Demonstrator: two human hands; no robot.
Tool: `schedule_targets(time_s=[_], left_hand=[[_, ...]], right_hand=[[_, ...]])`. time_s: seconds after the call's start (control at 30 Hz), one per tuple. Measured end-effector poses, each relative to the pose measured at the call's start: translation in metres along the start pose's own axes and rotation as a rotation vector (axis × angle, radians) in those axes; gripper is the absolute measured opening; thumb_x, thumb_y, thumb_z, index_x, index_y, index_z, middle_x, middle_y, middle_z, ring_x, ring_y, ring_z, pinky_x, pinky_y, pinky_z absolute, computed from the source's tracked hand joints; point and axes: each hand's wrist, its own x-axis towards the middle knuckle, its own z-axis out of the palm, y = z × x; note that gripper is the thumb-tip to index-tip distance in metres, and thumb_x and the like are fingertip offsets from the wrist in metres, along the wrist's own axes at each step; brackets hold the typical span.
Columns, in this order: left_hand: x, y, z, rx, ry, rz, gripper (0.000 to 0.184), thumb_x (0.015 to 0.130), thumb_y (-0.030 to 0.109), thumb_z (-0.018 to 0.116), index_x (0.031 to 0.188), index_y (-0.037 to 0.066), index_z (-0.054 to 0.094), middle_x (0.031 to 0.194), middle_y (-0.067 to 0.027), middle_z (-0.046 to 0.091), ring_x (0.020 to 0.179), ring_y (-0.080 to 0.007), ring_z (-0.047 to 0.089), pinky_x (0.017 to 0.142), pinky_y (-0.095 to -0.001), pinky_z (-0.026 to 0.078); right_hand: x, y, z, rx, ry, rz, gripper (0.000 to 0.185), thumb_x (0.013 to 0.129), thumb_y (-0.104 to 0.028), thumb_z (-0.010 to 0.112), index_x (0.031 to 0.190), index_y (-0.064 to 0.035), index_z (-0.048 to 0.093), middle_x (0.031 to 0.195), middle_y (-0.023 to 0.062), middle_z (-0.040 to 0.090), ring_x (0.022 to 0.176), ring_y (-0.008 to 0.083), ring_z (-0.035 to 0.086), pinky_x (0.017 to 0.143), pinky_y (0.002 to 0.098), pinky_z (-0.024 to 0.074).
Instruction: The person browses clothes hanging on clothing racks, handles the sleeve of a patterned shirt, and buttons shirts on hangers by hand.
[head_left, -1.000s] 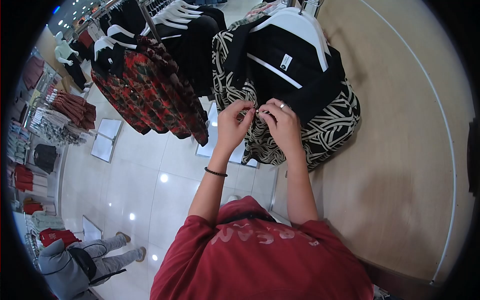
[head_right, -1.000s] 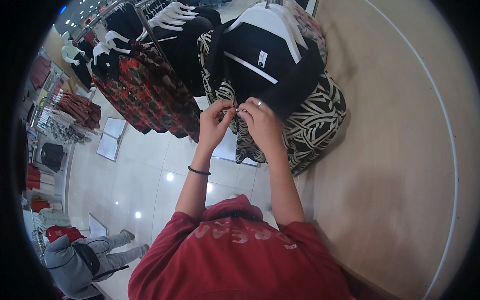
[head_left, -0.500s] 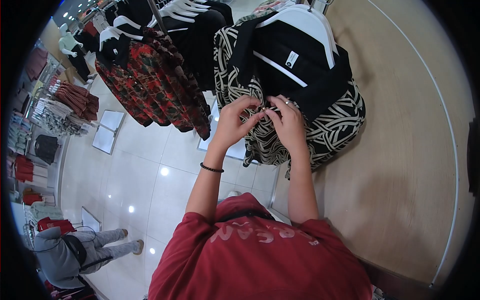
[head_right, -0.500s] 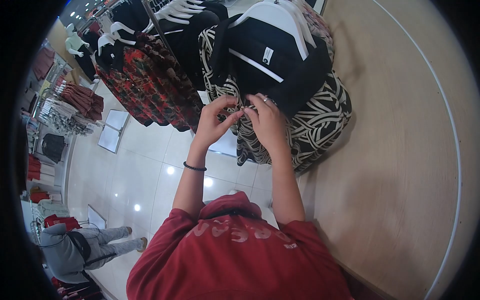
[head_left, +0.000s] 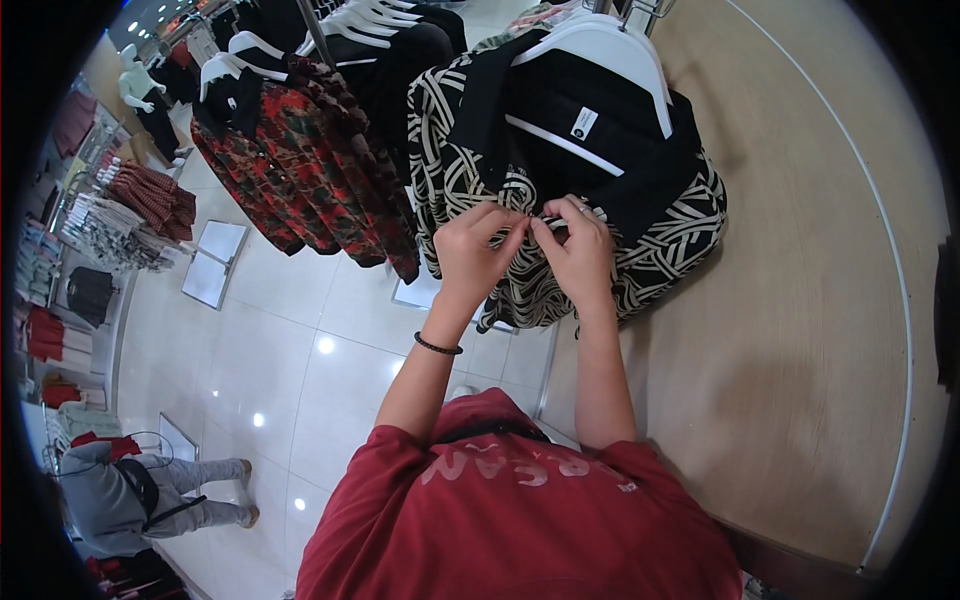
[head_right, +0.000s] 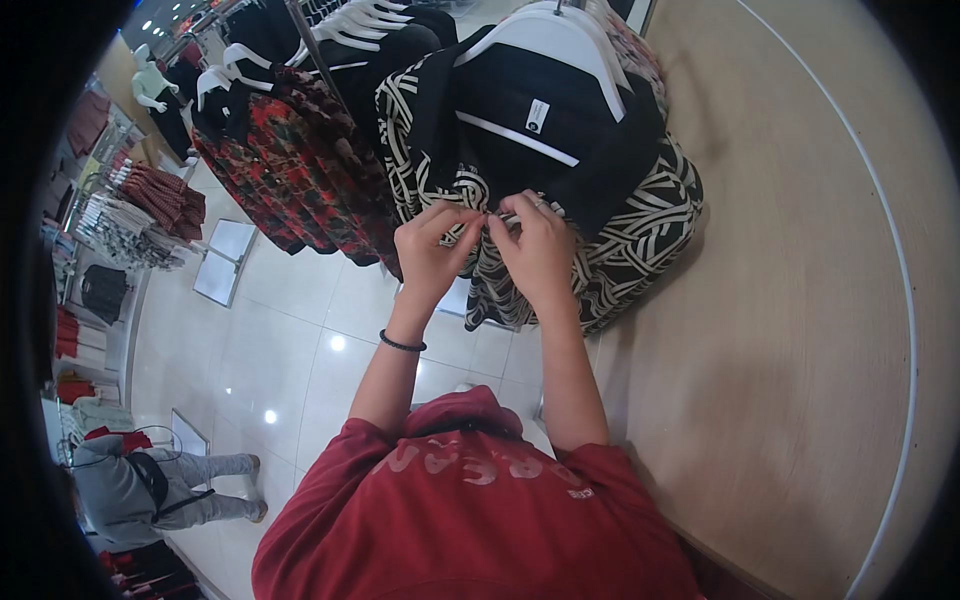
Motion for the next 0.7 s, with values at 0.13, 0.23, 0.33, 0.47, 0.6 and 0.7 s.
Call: schedule_targets(time_s=[0.13, 0.23, 0.33, 0.47, 0.6, 0.7], left_hand=[[-0.002, 0.0, 0.007, 0.032, 0.071, 0.053, 0.011, 0.07, -0.001, 0.073, 0.078, 0.003, 0.067, 0.077, -0.0068, 0.066, 0.066, -0.021, 0.066, 0.058, -0.0269, 0.05], [-0.001, 0.004, 0.009, 0.018, 0.051, 0.105, 0.013, 0.07, 0.0, 0.073, 0.08, 0.003, 0.066, 0.077, -0.0065, 0.066, 0.066, -0.0221, 0.065, 0.057, -0.0279, 0.05], [0.002, 0.001, 0.007, 0.028, -0.012, 0.114, 0.013, 0.07, 0.001, 0.074, 0.08, 0.004, 0.065, 0.077, -0.0067, 0.065, 0.065, -0.0232, 0.064, 0.056, -0.0284, 0.049], [-0.001, -0.004, 0.006, 0.056, -0.043, 0.066, 0.013, 0.071, 0.002, 0.074, 0.081, 0.004, 0.065, 0.076, -0.007, 0.065, 0.065, -0.0235, 0.064, 0.056, -0.0285, 0.049], [-0.003, -0.015, 0.004, 0.015, -0.101, -0.002, 0.011, 0.073, 0.003, 0.072, 0.081, 0.005, 0.065, 0.077, -0.0062, 0.065, 0.066, -0.0213, 0.065, 0.058, -0.0275, 0.05], [-0.004, -0.02, 0.002, -0.021, -0.127, -0.04, 0.009, 0.074, 0.004, 0.07, 0.081, 0.006, 0.065, 0.076, -0.0042, 0.066, 0.066, -0.0177, 0.066, 0.058, -0.0262, 0.05]], right_hand=[[-0.002, -0.001, 0.004, -0.068, 0.09, -0.038, 0.013, 0.08, -0.013, 0.066, 0.087, -0.0039, 0.06, 0.083, 0.0073, 0.063, 0.058, 0.0233, 0.061, 0.057, 0.0348, 0.0461], [-0.002, 0.003, 0.005, -0.071, 0.141, -0.059, 0.013, 0.08, -0.013, 0.067, 0.087, -0.004, 0.06, 0.084, 0.0072, 0.063, 0.058, 0.0231, 0.061, 0.057, 0.0348, 0.0459], [-0.003, 0.004, 0.005, -0.042, 0.126, -0.016, 0.013, 0.08, -0.012, 0.066, 0.087, -0.0039, 0.06, 0.083, 0.0074, 0.063, 0.058, 0.0229, 0.06, 0.056, 0.0342, 0.0458], [-0.001, 0.003, 0.006, 0.034, 0.099, -0.009, 0.014, 0.081, -0.009, 0.066, 0.094, -0.0051, 0.063, 0.083, 0.0074, 0.063, 0.056, 0.0212, 0.059, 0.056, 0.0328, 0.0455], [-0.002, -0.014, -0.01, 0.168, 0.014, 0.08, 0.025, 0.082, 0.001, 0.062, 0.107, -0.005, 0.065, 0.091, 0.0071, 0.066, 0.059, 0.0161, 0.062, 0.055, 0.0283, 0.0491], [-0.001, -0.034, -0.029, 0.258, 0.074, -0.049, 0.032, 0.083, 0.007, 0.058, 0.112, -0.0045, 0.064, 0.099, 0.008, 0.067, 0.063, 0.0133, 0.064, 0.054, 0.025, 0.0517]])
